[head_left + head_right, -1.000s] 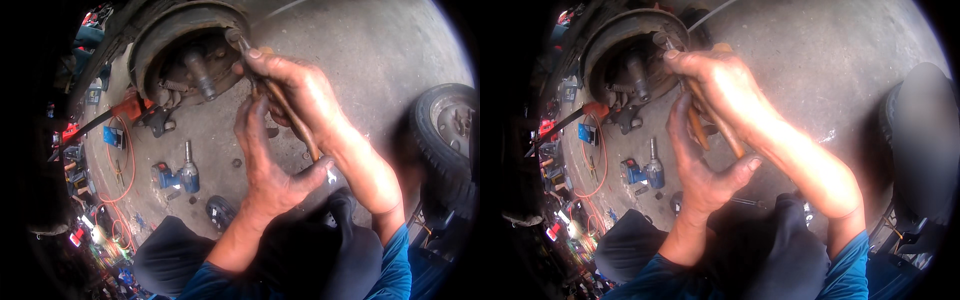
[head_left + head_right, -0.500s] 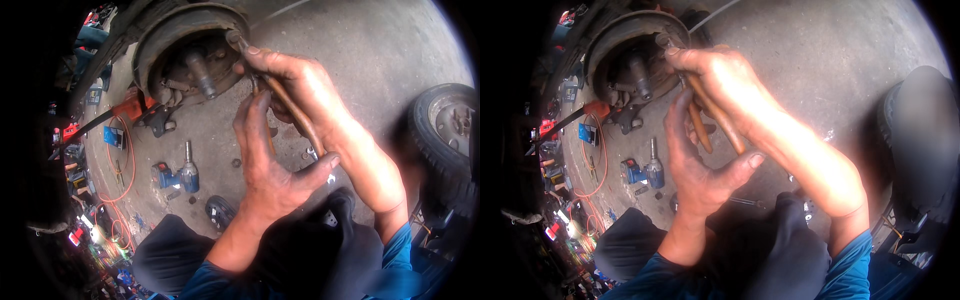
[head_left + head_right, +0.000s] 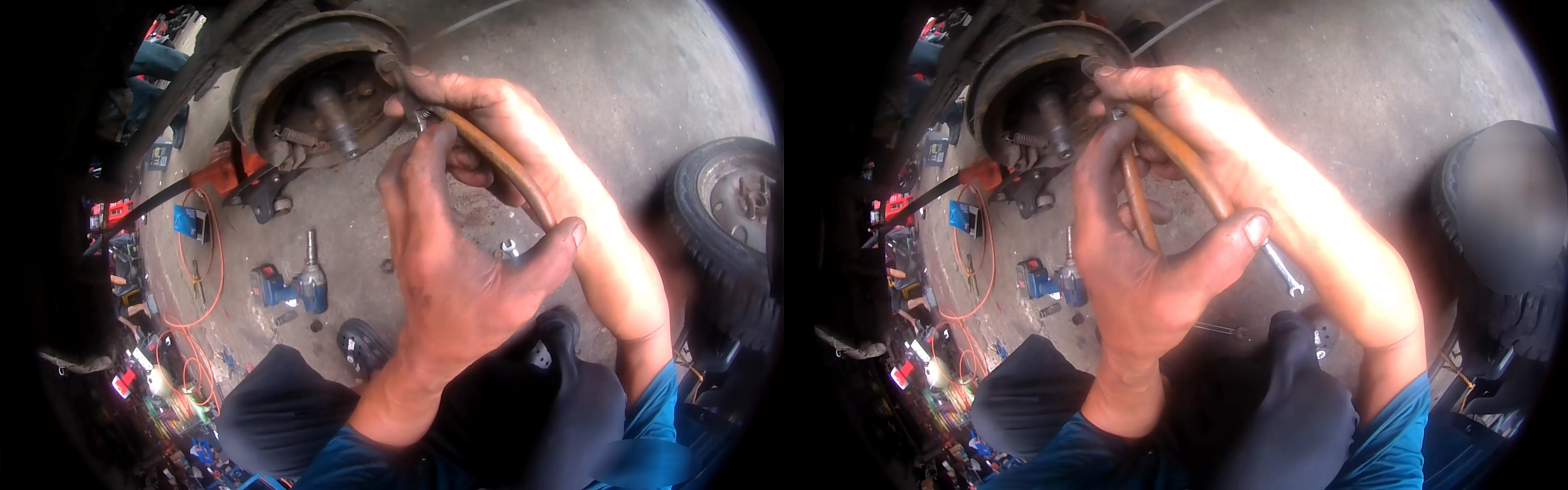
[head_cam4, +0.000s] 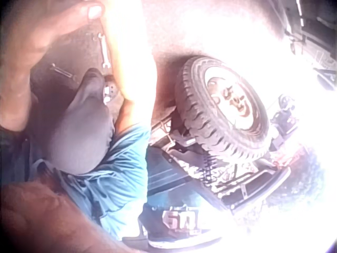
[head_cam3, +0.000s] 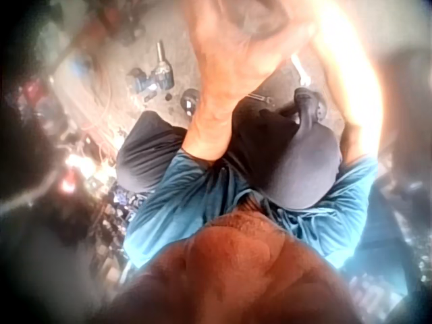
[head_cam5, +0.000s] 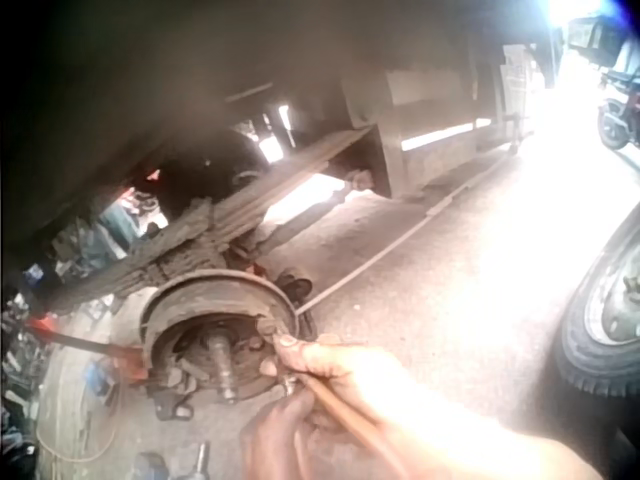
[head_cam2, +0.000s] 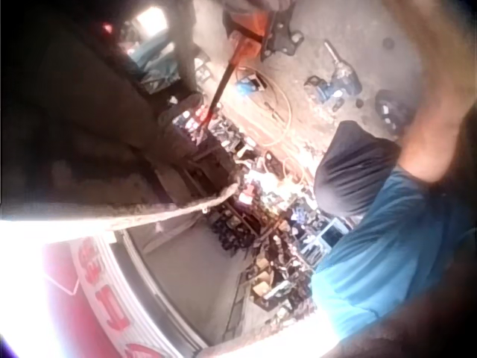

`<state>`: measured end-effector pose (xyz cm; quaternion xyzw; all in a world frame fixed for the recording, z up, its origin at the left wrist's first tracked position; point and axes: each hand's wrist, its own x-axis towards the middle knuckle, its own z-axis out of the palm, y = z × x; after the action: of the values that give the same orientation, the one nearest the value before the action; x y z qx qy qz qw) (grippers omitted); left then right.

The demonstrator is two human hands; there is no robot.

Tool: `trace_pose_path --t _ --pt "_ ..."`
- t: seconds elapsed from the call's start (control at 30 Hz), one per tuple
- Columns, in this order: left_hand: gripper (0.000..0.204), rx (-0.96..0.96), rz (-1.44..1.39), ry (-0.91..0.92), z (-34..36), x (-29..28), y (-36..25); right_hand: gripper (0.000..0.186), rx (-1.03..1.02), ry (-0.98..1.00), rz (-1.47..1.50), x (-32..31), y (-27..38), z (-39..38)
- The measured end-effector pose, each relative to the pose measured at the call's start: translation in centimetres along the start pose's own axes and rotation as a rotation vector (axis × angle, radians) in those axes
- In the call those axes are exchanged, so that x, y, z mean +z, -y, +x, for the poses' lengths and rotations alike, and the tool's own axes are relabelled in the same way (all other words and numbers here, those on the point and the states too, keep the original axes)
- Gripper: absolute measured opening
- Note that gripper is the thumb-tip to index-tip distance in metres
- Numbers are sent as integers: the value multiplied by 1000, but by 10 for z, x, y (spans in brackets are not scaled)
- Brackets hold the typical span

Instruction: The person uses an impact wrench to remove a part from a wheel hub, then uses pliers and a hammer to manipulate internal brake components, and finally uses a metal bar to pry at the hub assembly.

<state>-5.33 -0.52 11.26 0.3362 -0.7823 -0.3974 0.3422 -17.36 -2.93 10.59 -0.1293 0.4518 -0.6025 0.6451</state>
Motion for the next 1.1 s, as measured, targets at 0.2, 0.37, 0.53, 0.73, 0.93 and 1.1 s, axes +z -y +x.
trace_pose_path --t 0.2,0.37,0.53,0.73,0.93,1.1 --pt "87 -79 -73 -1 2 1 -3 35 39 83 -26 -8 5 0" --pt "91 -65 -11 34 0 -6 4 36 -108 -44 -267 0 3 -4" --pt "91 -127 -197 62 -2 -6 7 32 -712 -181 -521 -10 -11 17" --pt "90 -21 -79 59 -7 -10 23 29 -724 -123 -573 -8 -5 25" --pt "99 -15 -186 94 -10 -11 27 26 -738 -132 -549 -6 -5 21" --pt "101 83 5 63 -31 -11 37 23 -755 -75 -535 -4 -14 18"
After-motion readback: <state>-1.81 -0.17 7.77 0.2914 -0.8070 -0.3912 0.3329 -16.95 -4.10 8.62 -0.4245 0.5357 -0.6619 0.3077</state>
